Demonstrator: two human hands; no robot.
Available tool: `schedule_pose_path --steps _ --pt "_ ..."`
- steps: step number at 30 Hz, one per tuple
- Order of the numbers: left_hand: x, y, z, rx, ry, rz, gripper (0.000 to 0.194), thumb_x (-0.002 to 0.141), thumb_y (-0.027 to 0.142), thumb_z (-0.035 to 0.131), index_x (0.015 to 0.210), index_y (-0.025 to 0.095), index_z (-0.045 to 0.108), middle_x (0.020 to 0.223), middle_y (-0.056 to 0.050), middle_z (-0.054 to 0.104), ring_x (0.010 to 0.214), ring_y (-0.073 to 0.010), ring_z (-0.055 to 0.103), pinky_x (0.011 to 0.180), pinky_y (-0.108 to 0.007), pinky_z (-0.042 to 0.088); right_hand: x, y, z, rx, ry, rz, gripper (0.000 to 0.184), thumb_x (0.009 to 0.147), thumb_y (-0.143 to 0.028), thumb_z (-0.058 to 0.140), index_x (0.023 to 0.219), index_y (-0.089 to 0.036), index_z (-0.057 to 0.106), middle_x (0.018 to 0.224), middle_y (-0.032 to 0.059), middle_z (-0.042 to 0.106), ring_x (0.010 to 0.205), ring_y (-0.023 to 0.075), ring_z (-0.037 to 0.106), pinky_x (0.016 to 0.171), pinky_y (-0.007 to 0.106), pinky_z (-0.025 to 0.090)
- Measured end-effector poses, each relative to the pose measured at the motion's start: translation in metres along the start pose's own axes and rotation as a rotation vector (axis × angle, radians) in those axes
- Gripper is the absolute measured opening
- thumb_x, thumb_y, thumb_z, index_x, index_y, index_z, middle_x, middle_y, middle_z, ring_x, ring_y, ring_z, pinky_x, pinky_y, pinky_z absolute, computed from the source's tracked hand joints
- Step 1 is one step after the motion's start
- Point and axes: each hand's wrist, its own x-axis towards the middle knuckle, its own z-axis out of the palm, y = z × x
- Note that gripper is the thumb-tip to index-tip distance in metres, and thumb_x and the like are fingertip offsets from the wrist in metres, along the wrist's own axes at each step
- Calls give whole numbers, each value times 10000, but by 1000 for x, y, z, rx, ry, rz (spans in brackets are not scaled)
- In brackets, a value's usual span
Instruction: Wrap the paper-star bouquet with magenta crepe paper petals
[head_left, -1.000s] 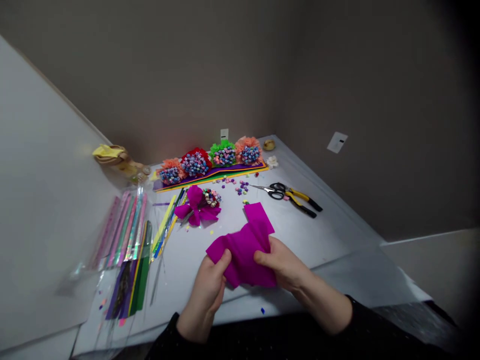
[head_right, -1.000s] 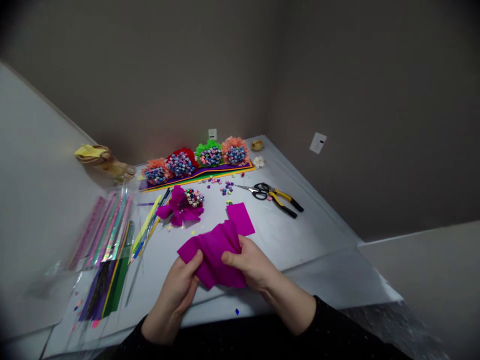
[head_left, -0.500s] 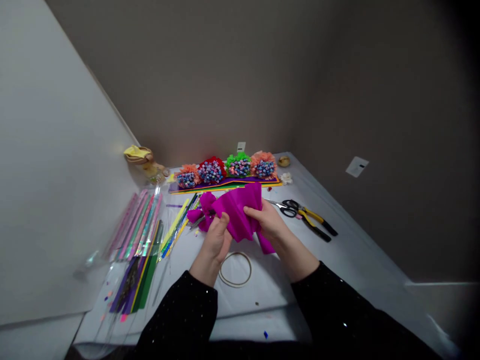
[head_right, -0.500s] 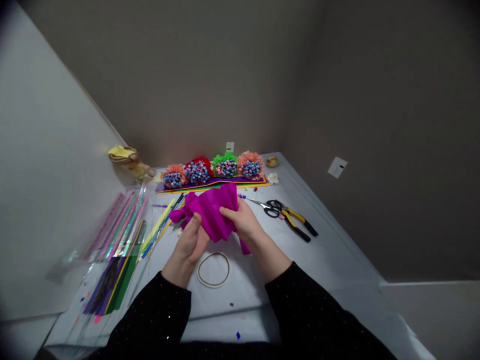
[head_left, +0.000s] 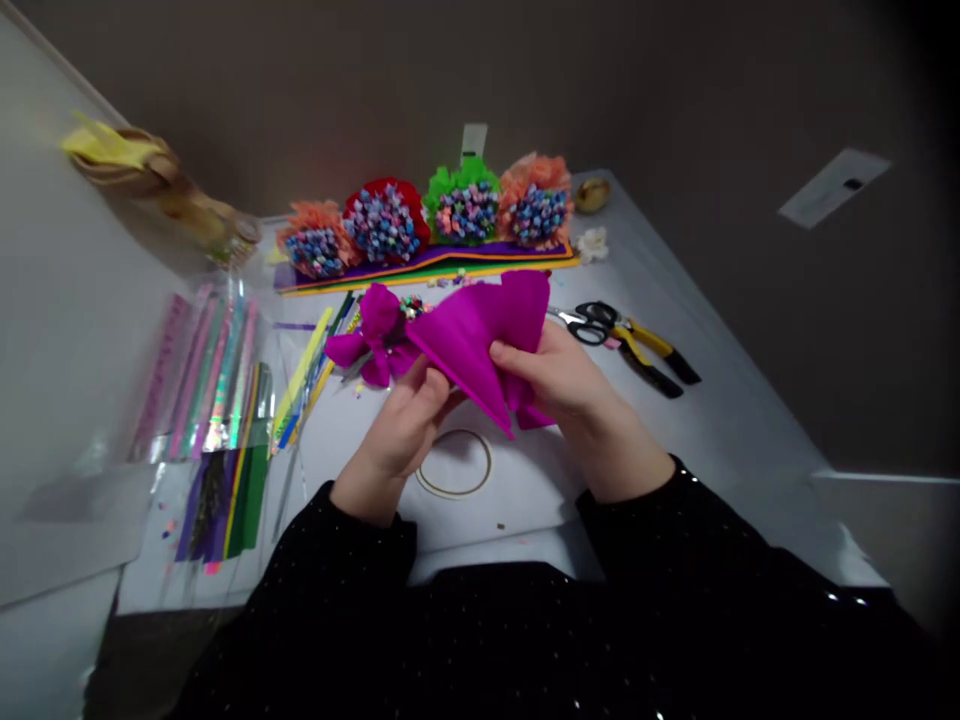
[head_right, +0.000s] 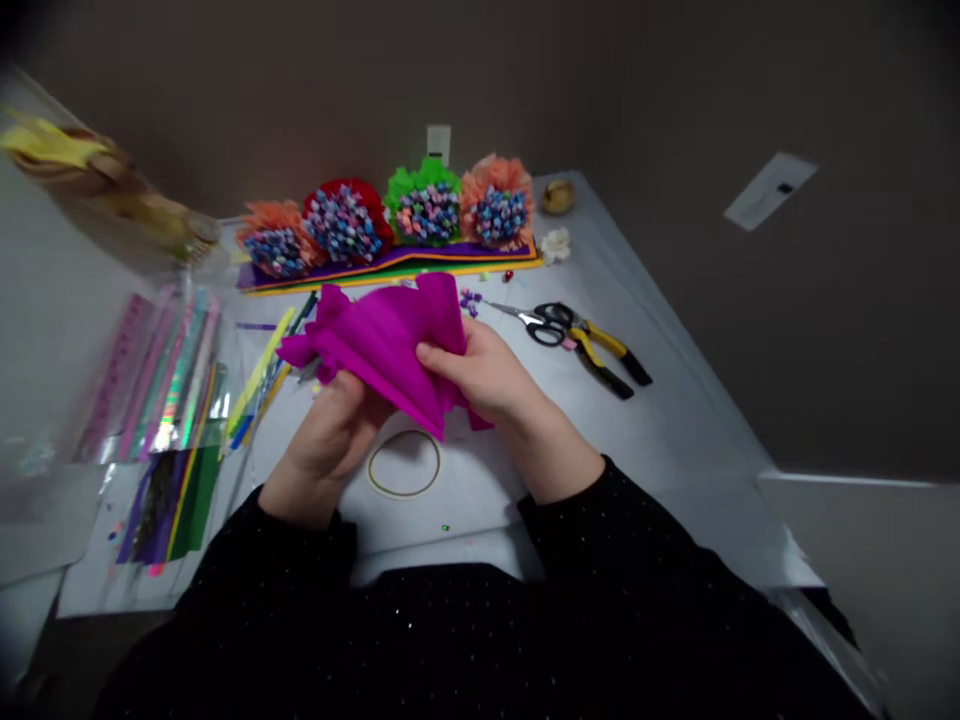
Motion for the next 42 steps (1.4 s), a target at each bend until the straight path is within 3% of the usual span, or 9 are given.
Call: schedule_pose_path --steps 3,6,14,18,21,24,27,34,42 --pt "-5 -1 3 57 -114 1 739 555 656 729 1131 207 616 1176 -104 646 1267 -321 469 1042 -428 414 -5 1 1 -93 -57 -39 332 686 -336 768 929 -166 619 789 -16 639 765 160 631 658 267 523" --pt "-5 -4 6 123 -138 8 628 600 471 809 1125 185 617 1170 -102 645 1273 -322 468 1059 -454 393 -7 1 4 -126 -83 -76 312 710 -298 746 951 -153 612 835 -24 633 872 173 637 733 287 520" --pt "13 -18 11 277 261 278 229 894 326 530 1054 192 625 1014 -48 710 1192 -220 560 1042 -415 422 7 7 0 39 -122 -149 238 682 -245 715 887 -207 600 716 -101 649 792 101 657 779 249 492" --pt "22 -11 0 251 359 470 204 874 284 556 1033 165 602 1024 -48 709 1157 -198 582 1053 -375 417 11 5 1 14 -9 -151 348 683 -420 736 945 -232 603 823 -58 701 931 162 660 784 285 522" --pt "24 -5 -8 278 391 536 330 791 384 664 1016 152 602 1030 -72 704 1137 -223 590 1032 -386 433 8 2 5 12 -36 -83 512 588 -508 785 980 -220 625 934 9 719 1032 227 632 811 336 530" --pt "23 -2 -12 238 364 481 411 721 432 722 1001 153 609 1024 -91 705 1071 -244 624 990 -408 465 5 3 7 88 -92 -22 624 444 -388 888 982 -194 637 926 51 725 958 269 656 810 396 541" --pt "21 0 -13 147 361 385 445 672 424 765 996 164 604 982 -81 716 1012 -246 648 955 -415 487 7 6 7 164 -92 44 583 461 -288 885 982 -189 642 899 49 728 872 252 669 811 415 536" --pt "14 4 -11 -27 266 97 411 735 397 723 1070 193 599 1017 -75 718 1029 -247 644 936 -402 489 7 8 7 170 -81 198 397 544 -266 842 886 -175 663 746 -8 689 657 144 618 634 261 498" --pt "12 8 -4 -43 282 114 329 698 392 758 908 167 641 946 -63 729 979 -232 652 892 -357 492 3 16 8 128 -271 286 477 564 -391 840 948 -171 662 867 41 708 770 188 642 711 305 502"
